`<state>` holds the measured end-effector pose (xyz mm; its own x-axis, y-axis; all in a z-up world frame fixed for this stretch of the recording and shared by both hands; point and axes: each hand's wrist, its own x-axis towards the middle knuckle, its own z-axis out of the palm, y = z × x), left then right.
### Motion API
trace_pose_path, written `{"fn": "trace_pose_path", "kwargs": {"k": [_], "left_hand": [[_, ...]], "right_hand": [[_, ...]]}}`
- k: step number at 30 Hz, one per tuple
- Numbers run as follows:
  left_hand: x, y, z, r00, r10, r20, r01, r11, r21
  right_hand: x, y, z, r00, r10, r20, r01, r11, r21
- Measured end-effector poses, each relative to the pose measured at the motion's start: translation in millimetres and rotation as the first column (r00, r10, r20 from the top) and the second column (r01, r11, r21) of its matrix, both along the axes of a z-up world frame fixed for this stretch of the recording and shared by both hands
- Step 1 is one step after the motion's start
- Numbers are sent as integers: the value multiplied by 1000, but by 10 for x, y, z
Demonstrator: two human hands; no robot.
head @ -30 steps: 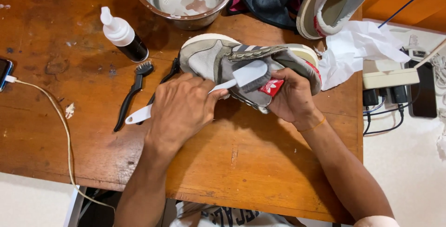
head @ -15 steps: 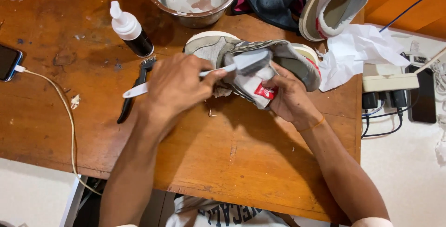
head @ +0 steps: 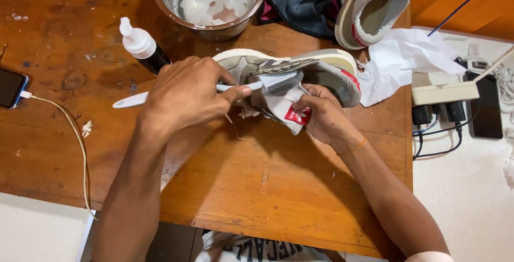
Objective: The person cleans a grey and white sneaker on a wooden table. They use a white brush dipped in a soapy water mixture to scrub the shoe's upper and tongue, then wipe the area with a white cloth. The person also uses a small metal tool to pick at the shoe's interior lining.
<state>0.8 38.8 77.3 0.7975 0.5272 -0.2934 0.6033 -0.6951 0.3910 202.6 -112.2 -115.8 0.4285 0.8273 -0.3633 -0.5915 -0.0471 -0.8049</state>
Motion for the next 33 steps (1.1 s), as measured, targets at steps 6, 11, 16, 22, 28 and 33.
{"fn": "trace_pose_path", "kwargs": {"k": [6,11,16,22,28,33], "left_hand": [[-30,16,-75,992,1,127,9,997,-79],[-3,52,-91,996,-6,84,10,998,-54],[216,-18,-297,996,-44,77,43,999,25],[372,-189,-351,991,-131,-8,129,960,248],[347,-85,-327,982,-72,-173,111,968,226],[186,-34,38,959,-102,-264,149,975,166]], "right_hand": [[-277,-15,533,998,-49,51,51,998,-39],[-217,-75,509,854,117,507,-77,992,-98],[-328,-90,786,705,243,666,-146,969,-199],[-272,-89,596,657,208,725,-97,977,-192],[-307,-71,585,622,217,752,-113,976,-188],[-373,-124,637,624,201,755,-110,979,-170]]}}
